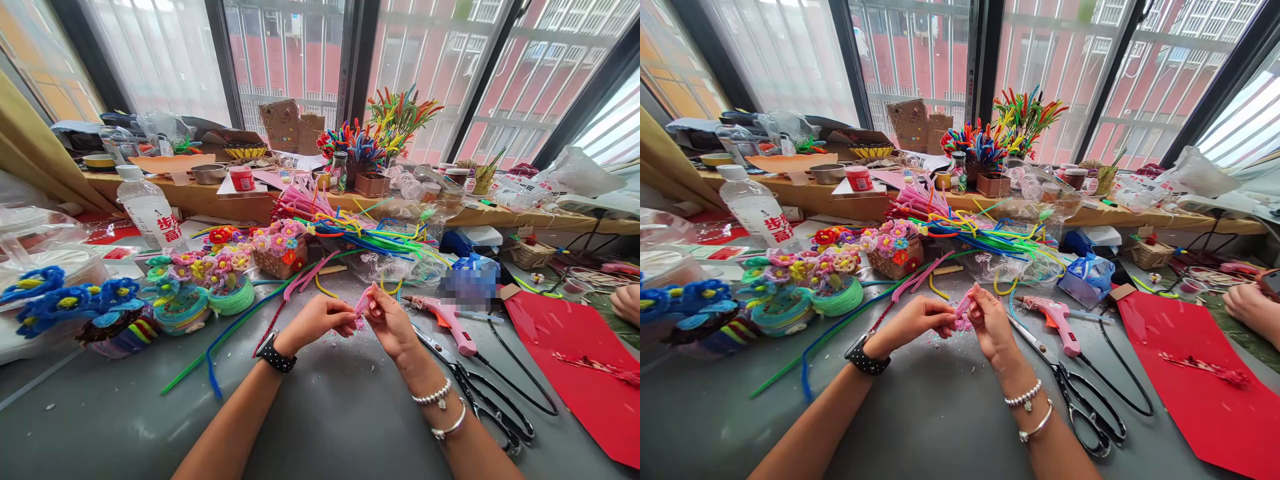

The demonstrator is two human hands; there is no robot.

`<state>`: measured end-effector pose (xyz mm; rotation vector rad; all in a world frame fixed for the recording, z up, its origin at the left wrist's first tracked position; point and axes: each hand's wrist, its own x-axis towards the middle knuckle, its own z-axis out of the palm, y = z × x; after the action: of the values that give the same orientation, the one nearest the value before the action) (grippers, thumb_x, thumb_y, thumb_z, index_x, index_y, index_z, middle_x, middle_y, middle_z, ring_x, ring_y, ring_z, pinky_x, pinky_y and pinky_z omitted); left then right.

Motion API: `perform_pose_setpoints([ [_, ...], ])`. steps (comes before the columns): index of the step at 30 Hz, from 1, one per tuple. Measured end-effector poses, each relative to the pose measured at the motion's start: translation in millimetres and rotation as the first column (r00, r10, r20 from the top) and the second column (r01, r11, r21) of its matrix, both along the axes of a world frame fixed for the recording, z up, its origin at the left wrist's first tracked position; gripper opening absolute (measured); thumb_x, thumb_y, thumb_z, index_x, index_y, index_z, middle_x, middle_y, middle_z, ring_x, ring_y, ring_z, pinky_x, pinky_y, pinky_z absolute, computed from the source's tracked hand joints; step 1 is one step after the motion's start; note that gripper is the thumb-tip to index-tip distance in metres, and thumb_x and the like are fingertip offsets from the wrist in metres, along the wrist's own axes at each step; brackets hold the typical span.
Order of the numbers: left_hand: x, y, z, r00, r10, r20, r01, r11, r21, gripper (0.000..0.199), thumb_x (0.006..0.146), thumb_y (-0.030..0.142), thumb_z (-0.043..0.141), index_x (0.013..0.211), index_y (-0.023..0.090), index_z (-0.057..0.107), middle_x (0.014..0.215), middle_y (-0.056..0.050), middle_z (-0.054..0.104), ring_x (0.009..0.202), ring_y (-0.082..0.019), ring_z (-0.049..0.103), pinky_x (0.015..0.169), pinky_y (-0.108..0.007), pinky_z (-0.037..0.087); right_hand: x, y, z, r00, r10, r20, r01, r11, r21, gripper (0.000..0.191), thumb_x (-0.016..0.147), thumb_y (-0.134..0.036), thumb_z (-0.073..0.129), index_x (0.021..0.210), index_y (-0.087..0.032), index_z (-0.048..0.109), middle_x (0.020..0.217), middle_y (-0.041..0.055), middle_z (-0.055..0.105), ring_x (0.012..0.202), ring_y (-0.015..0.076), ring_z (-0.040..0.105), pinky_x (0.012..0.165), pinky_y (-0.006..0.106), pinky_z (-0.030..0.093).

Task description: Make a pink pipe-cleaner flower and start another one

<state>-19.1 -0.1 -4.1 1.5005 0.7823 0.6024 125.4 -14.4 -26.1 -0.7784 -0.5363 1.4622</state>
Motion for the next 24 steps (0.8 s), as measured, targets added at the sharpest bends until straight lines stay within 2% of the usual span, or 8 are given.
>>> perform_pose_setpoints([
  [4, -2, -2, 1.3, 0.999, -0.012, 0.030, 0.015, 0.995, -0.100, 0.023, 0.061, 0.035, 0.063, 0.066, 0.012, 0.060, 0.057, -0.001, 0.061, 0.054, -0.011, 0.057, 0.057, -0.023, 0.046, -2, -1, -0.5, 0.993, -0.056, 0.100, 0.048, 0.995, 0.082, 0.026, 0.058, -0.036, 0.069, 0.058, -0.016, 0.052, 0.045, -0.0082, 0.040, 0.038, 0.0027, 0.027, 0.037, 0.016, 0.023],
  [9, -6, -4, 4.5, 0.999, 0.009, 0.054, 0.001, 0.984, -0.180, 0.025, 0.060, 0.036, 0.065, 0.066, 0.012, 0.059, 0.063, -0.002, 0.063, 0.056, -0.010, 0.058, 0.056, -0.021, 0.044, 1, -4, 1.7, 0.959, -0.073, 0.273, 0.028, 0.986, 0.165, 0.023, 0.062, -0.035, 0.067, 0.062, -0.016, 0.056, 0.047, -0.0070, 0.043, 0.041, 0.0034, 0.031, 0.040, 0.017, 0.025],
  [11, -7, -4, 4.6, 0.998, 0.006, 0.059, 0.006, 0.980, -0.198, 0.025, 0.060, 0.036, 0.064, 0.066, 0.012, 0.059, 0.065, -0.002, 0.064, 0.057, -0.010, 0.058, 0.057, -0.021, 0.044, 3, -5, 4.4, 0.961, -0.038, 0.272, -0.004, 0.988, 0.154, 0.022, 0.061, -0.034, 0.068, 0.072, -0.017, 0.058, 0.051, -0.0068, 0.045, 0.043, 0.0036, 0.034, 0.041, 0.016, 0.027],
  [14, -7, -4, 3.5, 0.999, -0.024, 0.047, 0.033, 0.977, -0.209, 0.025, 0.061, 0.037, 0.064, 0.065, 0.013, 0.058, 0.060, -0.001, 0.063, 0.055, -0.010, 0.058, 0.056, -0.020, 0.043, 5, -7, 8.7, 0.970, 0.120, 0.210, -0.145, 0.983, 0.109, 0.035, 0.061, -0.036, 0.067, 0.091, -0.018, 0.059, 0.054, -0.0066, 0.044, 0.045, 0.0039, 0.035, 0.044, 0.017, 0.029],
  [16, -7, -4, 3.1, 0.999, -0.035, 0.032, 0.041, 0.977, -0.209, 0.025, 0.062, 0.037, 0.063, 0.066, 0.013, 0.059, 0.060, -0.001, 0.062, 0.053, -0.009, 0.057, 0.054, -0.020, 0.042, 5, -8, 9.9, 0.961, 0.198, 0.192, -0.218, 0.972, 0.086, 0.036, 0.060, -0.039, 0.067, 0.088, -0.017, 0.061, 0.051, -0.0068, 0.041, 0.044, 0.0037, 0.032, 0.043, 0.017, 0.029],
  [18, -7, -5, 3.5, 0.998, -0.056, 0.015, 0.058, 0.975, -0.213, 0.026, 0.062, 0.038, 0.063, 0.066, 0.013, 0.060, 0.061, -0.001, 0.062, 0.052, -0.009, 0.057, 0.053, -0.019, 0.042, 5, -8, 9.2, 0.959, 0.212, 0.186, -0.230, 0.970, 0.082, 0.031, 0.059, -0.039, 0.068, 0.077, -0.016, 0.063, 0.049, -0.0071, 0.039, 0.042, 0.0035, 0.030, 0.042, 0.017, 0.028],
  [20, -7, -5, 4.2, 0.996, -0.084, 0.003, 0.083, 0.974, -0.210, 0.026, 0.062, 0.039, 0.062, 0.066, 0.013, 0.061, 0.062, -0.001, 0.062, 0.051, -0.008, 0.055, 0.053, -0.019, 0.041, 4, -7, 7.0, 0.966, 0.183, 0.181, -0.202, 0.975, 0.091, 0.026, 0.059, -0.039, 0.068, 0.069, -0.016, 0.061, 0.046, -0.0076, 0.037, 0.042, 0.0038, 0.030, 0.041, 0.017, 0.028],
  [24, -8, -5, 5.0, 0.992, -0.125, -0.017, 0.122, 0.982, -0.144, 0.026, 0.066, 0.039, 0.059, 0.069, 0.013, 0.062, 0.063, -0.001, 0.061, 0.054, -0.008, 0.053, 0.055, -0.019, 0.039, 1, -5, 1.6, 0.971, 0.100, 0.216, -0.125, 0.987, 0.105, 0.024, 0.061, -0.039, 0.066, 0.066, -0.016, 0.059, 0.044, -0.0073, 0.038, 0.041, 0.0046, 0.030, 0.039, 0.017, 0.027],
])
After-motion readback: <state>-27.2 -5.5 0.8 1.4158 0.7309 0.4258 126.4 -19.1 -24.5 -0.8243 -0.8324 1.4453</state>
